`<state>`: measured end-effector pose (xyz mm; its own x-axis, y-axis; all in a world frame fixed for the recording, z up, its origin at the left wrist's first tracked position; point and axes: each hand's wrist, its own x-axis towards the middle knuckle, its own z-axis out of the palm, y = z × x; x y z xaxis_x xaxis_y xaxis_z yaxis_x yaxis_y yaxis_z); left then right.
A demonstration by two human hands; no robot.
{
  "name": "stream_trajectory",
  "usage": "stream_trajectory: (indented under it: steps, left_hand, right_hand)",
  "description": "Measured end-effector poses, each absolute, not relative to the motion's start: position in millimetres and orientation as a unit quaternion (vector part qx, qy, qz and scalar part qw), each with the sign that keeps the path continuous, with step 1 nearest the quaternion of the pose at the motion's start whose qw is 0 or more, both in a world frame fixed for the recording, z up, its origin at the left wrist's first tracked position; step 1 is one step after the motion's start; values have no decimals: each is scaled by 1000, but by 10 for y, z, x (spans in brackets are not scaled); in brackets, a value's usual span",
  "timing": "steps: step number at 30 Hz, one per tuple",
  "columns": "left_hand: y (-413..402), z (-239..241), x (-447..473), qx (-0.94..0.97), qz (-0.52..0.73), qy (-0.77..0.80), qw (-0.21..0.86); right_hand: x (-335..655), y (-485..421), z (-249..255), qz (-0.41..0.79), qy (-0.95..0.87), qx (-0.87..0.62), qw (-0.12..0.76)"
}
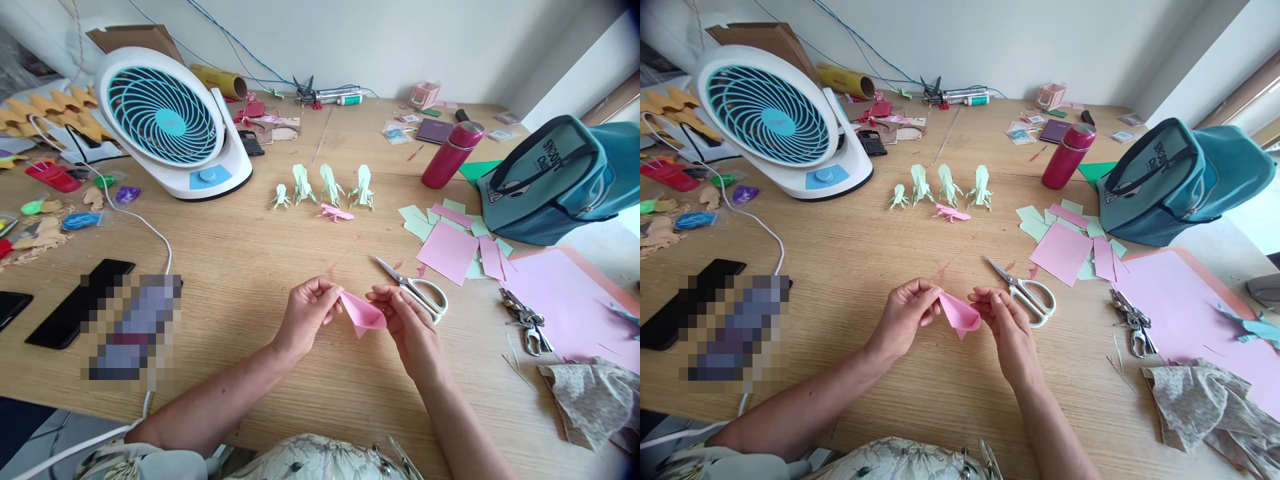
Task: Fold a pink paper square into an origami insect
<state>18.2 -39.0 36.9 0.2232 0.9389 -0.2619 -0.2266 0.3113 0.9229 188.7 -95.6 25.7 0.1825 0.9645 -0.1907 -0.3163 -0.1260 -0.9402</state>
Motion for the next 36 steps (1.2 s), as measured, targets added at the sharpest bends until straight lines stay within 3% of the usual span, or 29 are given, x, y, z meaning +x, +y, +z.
stream_trajectory:
  steps: [6,12,23,36]
  left_hand:
    - [-324,355,160,281,462,467,700]
    - [-301,337,151,250,472,478,698]
    - [-472,280,255,238,416,454,751]
    - [-294,270,164,208,471,456,726]
  right_hand:
    - [1839,-942,311,673,-382,-447,450]
    - [1821,-952,258,677,-385,-410,474]
    - [1610,-934,176,475,-445,-563,508]
    - [1718,-951,138,486,-428,-581,493]
